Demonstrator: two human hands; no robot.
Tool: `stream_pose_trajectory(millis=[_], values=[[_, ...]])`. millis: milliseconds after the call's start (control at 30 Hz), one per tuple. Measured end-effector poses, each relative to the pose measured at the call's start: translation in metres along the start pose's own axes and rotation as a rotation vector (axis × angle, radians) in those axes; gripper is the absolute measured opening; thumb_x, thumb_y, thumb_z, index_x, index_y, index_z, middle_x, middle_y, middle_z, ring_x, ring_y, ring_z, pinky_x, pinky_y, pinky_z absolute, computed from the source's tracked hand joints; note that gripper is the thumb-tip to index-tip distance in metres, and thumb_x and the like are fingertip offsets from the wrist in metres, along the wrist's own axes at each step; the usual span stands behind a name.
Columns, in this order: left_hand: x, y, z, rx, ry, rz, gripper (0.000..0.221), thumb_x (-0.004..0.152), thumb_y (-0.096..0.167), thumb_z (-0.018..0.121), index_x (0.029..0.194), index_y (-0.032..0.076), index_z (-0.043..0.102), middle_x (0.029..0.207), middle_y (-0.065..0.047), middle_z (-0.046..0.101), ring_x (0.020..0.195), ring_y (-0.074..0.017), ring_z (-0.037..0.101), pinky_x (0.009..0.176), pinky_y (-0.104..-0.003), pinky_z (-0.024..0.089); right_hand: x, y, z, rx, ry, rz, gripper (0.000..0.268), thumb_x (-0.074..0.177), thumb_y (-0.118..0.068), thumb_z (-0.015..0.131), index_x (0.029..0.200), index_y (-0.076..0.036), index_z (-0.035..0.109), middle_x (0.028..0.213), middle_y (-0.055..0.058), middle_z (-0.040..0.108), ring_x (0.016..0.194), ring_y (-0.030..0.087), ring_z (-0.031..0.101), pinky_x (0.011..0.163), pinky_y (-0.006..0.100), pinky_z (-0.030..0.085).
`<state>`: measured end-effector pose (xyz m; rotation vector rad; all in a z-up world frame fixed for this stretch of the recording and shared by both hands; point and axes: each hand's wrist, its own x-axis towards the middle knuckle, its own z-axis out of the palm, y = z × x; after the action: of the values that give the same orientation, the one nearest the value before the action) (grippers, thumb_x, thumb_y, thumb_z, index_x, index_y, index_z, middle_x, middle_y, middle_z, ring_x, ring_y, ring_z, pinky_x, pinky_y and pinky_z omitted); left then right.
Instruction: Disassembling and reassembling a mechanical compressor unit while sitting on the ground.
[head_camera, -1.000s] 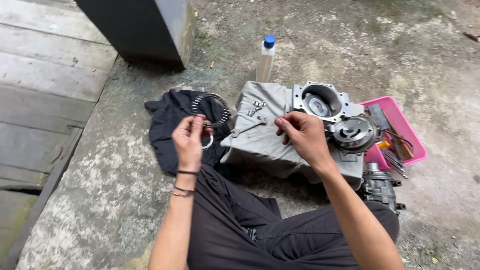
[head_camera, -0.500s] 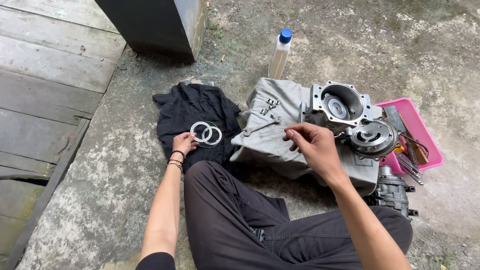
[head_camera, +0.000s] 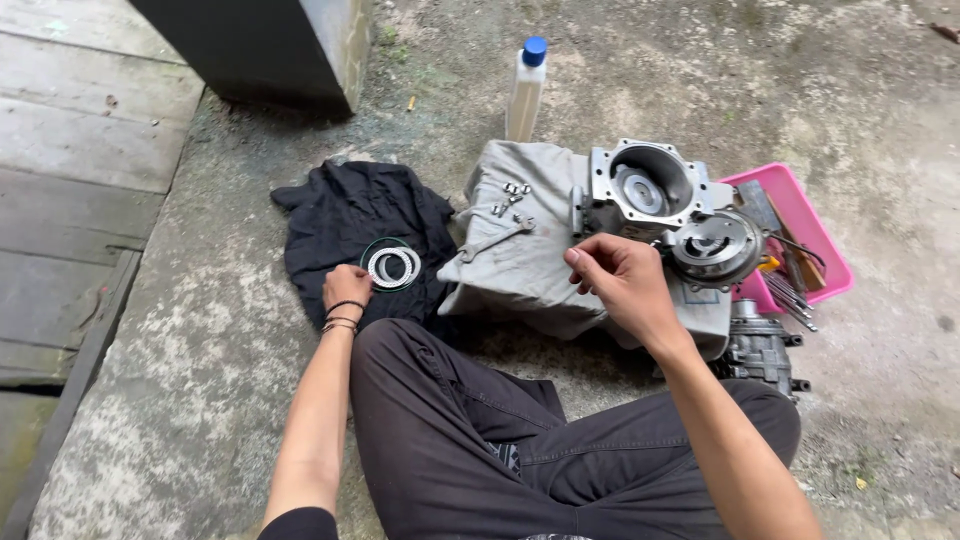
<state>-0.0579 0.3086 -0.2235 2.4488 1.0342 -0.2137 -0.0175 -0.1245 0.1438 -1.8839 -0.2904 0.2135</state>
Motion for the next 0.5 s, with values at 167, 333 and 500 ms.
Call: stream_pose_trajectory(millis=[167,333,500], values=[[-0.059,0.071,-0.086,0.106,0.163,0.227,0.017,0.091,0.038,0.071,0.094,0.025,0.081,0.081,-0.011,0.077,0.085,-0.0395,0.074,0.078,-0.047,0.061,0.0,0.0,-0.024,-0.278,0.082,-0.067,0.024,0.095,-0.024,0.074,0.074,-0.011,0.074,0.051,0.006,0.063,0.048,0.015,0.06,0.051,0.028,0.047],[-0.12,0.148,-0.156,-0.095,0.364,0.409,0.052,0.099,0.052,0.066,0.066,0.013,0.069,0.061,-0.02,0.066,0.072,-0.0492,0.069,0.068,-0.054,0.055,0.008,0.012,-0.069,-0.428,0.211,-0.103,0.011,0.101,-0.02,0.069,0.095,-0.016,0.077,0.069,0.006,0.072,0.06,0.019,0.069,0.061,0.032,0.052],[-0.194,0.232,-0.202,-0.588,0.339,0.931,0.02,0.101,0.028,0.069,0.086,0.014,0.071,0.072,-0.011,0.069,0.07,-0.0307,0.069,0.063,-0.038,0.054,0.011,0.029,-0.133,-0.598,0.382,-0.297,0.014,0.101,-0.001,0.072,0.114,0.004,0.072,0.096,0.026,0.072,0.077,0.042,0.07,0.066,0.044,0.053]])
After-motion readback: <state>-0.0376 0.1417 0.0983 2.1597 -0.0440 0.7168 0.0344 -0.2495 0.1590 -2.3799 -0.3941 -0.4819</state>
